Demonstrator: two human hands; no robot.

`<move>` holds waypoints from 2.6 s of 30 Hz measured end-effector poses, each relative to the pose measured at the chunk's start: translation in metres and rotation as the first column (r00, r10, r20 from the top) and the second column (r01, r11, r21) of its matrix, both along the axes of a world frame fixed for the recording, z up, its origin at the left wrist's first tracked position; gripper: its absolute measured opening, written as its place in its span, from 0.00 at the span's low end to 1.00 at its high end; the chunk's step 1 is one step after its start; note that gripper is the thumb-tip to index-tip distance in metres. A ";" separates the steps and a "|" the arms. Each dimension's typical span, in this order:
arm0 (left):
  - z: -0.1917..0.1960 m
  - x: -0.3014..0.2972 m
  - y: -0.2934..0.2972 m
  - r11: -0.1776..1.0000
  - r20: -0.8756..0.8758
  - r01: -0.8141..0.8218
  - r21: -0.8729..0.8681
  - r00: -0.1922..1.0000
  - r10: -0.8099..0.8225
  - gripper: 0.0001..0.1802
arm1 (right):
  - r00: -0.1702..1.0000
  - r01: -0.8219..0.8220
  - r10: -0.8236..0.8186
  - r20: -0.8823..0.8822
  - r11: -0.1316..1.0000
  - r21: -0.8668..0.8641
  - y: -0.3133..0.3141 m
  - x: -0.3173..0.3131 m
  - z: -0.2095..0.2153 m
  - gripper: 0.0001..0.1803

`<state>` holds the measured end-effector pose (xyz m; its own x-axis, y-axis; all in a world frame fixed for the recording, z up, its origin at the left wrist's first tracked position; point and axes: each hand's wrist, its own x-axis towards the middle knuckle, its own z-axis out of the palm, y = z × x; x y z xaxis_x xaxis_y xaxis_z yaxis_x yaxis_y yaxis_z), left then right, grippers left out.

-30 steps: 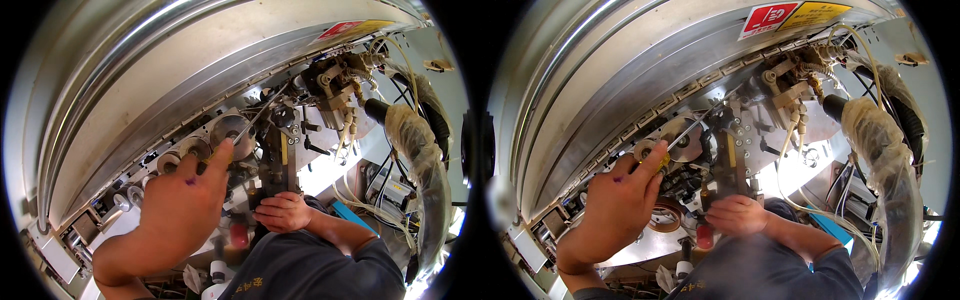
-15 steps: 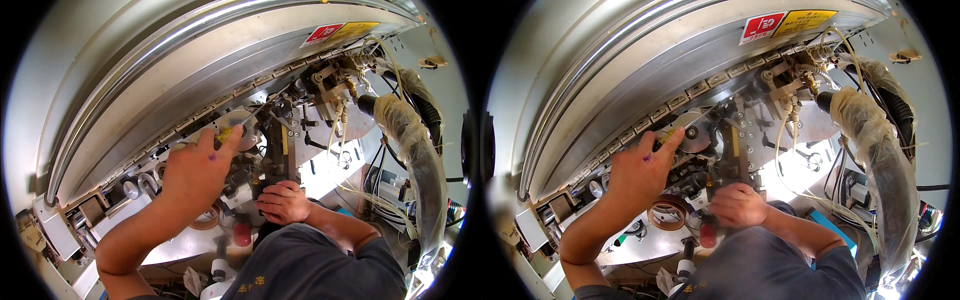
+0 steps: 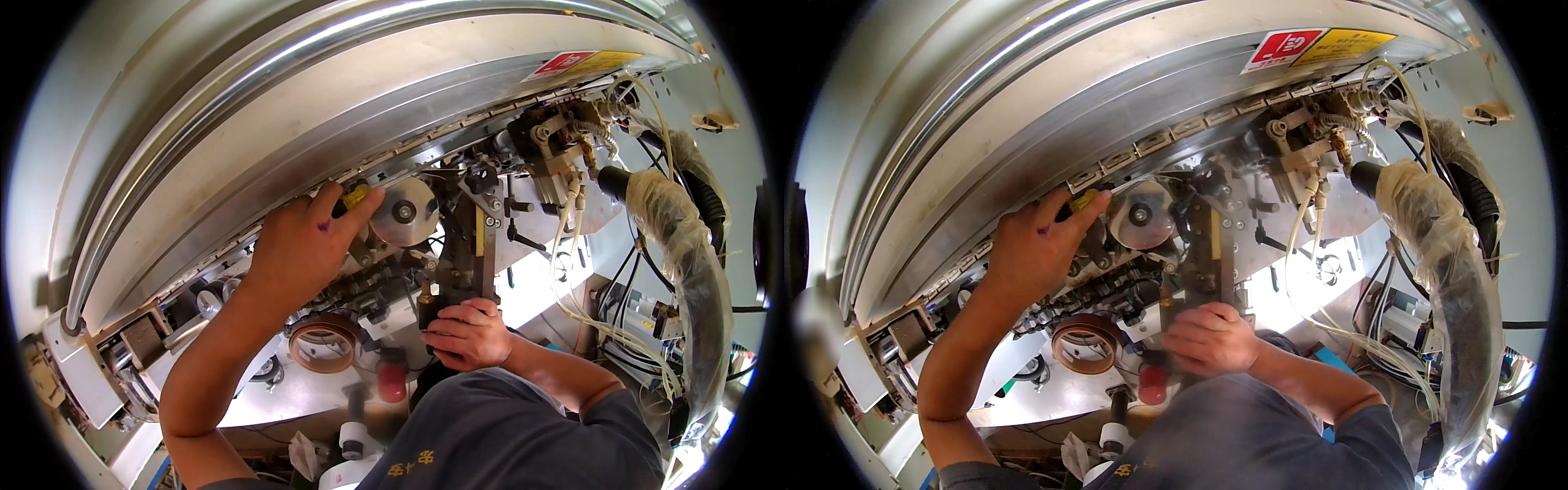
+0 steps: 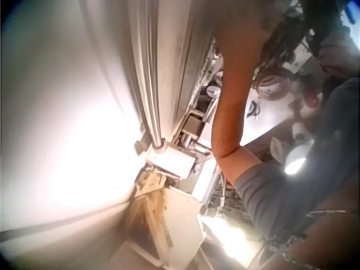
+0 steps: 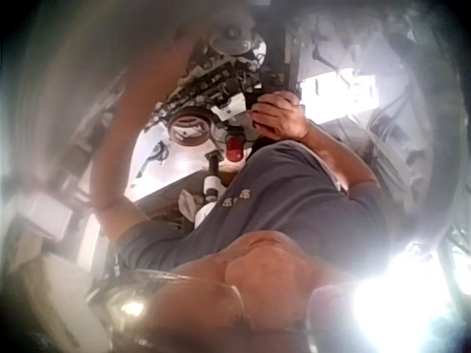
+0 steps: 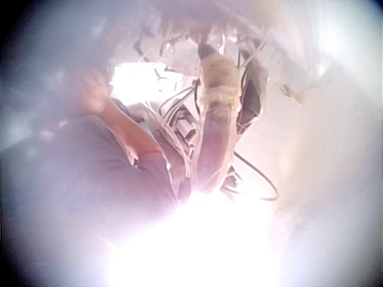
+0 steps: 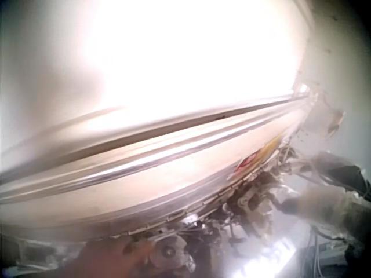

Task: The person uses a screwdriver to adjust and tighten components inside a large industrial machine. They manipulate internal parts, including a thin metal rod, and repeatedly tighten screws on a curved metal cover.

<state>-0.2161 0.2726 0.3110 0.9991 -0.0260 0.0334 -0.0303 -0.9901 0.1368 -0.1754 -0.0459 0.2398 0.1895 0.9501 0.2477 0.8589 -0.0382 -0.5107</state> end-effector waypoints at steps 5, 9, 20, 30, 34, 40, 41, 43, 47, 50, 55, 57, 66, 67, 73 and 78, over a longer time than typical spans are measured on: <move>0.009 0.007 0.001 0.931 -0.149 -0.173 -0.322 0.980 0.131 0.24 | 1.000 -0.008 0.008 0.015 1.000 -0.011 0.000 0.000 0.001 0.19; 0.021 0.016 0.003 0.723 -0.438 -0.451 -0.523 0.870 0.225 0.21 | 1.000 -0.016 0.016 0.015 1.000 -0.013 0.000 0.002 0.000 0.19; 0.031 0.027 -0.017 0.922 -0.245 -0.181 -0.343 0.965 0.099 0.19 | 1.000 -0.014 0.014 -0.002 1.000 -0.016 -0.003 0.000 -0.002 0.18; 0.014 0.045 -0.029 0.911 -0.223 -0.208 -0.355 0.966 0.133 0.21 | 0.999 -0.033 0.034 0.021 0.999 -0.017 -0.004 0.003 -0.001 0.17; 0.025 0.028 -0.019 0.902 -0.250 -0.243 -0.358 0.955 0.158 0.20 | 1.000 -0.026 0.026 0.004 1.000 -0.011 -0.006 0.002 -0.003 0.17; 0.044 0.006 -0.012 0.865 -0.324 -0.289 -0.411 0.933 0.158 0.20 | 0.999 -0.033 0.034 0.010 0.999 -0.010 -0.006 0.002 -0.006 0.18; 0.042 0.003 -0.011 0.880 -0.285 -0.269 -0.393 0.945 0.161 0.19 | 0.999 -0.034 0.034 0.012 0.999 -0.010 -0.006 0.002 -0.006 0.18; 0.036 -0.001 -0.009 0.907 -0.204 -0.228 -0.353 0.965 0.163 0.18 | 0.999 -0.034 0.034 0.015 0.999 -0.010 -0.006 0.002 -0.005 0.18; 0.042 0.005 -0.003 0.922 -0.208 -0.197 -0.334 0.969 0.132 0.20 | 0.999 -0.035 0.035 0.013 0.999 -0.011 -0.007 0.002 -0.006 0.18; 0.048 0.006 -0.002 0.933 -0.217 -0.179 -0.312 0.970 0.113 0.20 | 0.999 -0.043 0.043 0.014 0.999 -0.014 -0.006 0.003 -0.006 0.18; 0.044 0.006 -0.004 0.939 -0.176 -0.140 -0.314 0.981 0.087 0.20 | 0.999 -0.044 0.044 0.019 0.999 -0.009 -0.006 0.003 -0.005 0.18; 0.044 0.007 -0.009 0.975 -0.175 -0.099 -0.199 0.983 0.064 0.22 | 0.999 -0.047 0.047 0.021 0.999 -0.015 -0.005 0.004 -0.004 0.18; 0.028 -0.001 -0.018 0.998 -0.006 0.056 -0.007 0.998 -0.056 0.29 | 0.999 -0.044 0.044 0.009 0.999 -0.006 -0.003 0.004 0.000 0.17; 0.026 -0.001 -0.017 0.998 0.008 0.069 0.011 0.998 -0.069 0.30 | 0.999 -0.040 0.040 0.010 0.999 -0.003 -0.002 0.004 0.000 0.17; 0.020 0.001 -0.013 0.996 -0.020 0.051 0.078 0.999 -0.049 0.33 | 1.000 -0.019 0.019 0.001 1.000 -0.007 -0.003 0.001 -0.003 0.18; 0.008 0.001 -0.005 0.996 0.029 0.052 0.078 0.998 -0.054 0.31 | 1.000 -0.010 0.010 0.002 1.000 0.002 -0.001 0.000 -0.003 0.18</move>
<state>-0.2149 0.2679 0.3195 0.9948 -0.0825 0.0599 -0.0861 -0.9946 0.0587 -0.1756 -0.0470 0.2373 0.1795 0.9514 0.2502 0.8605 -0.0286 -0.5087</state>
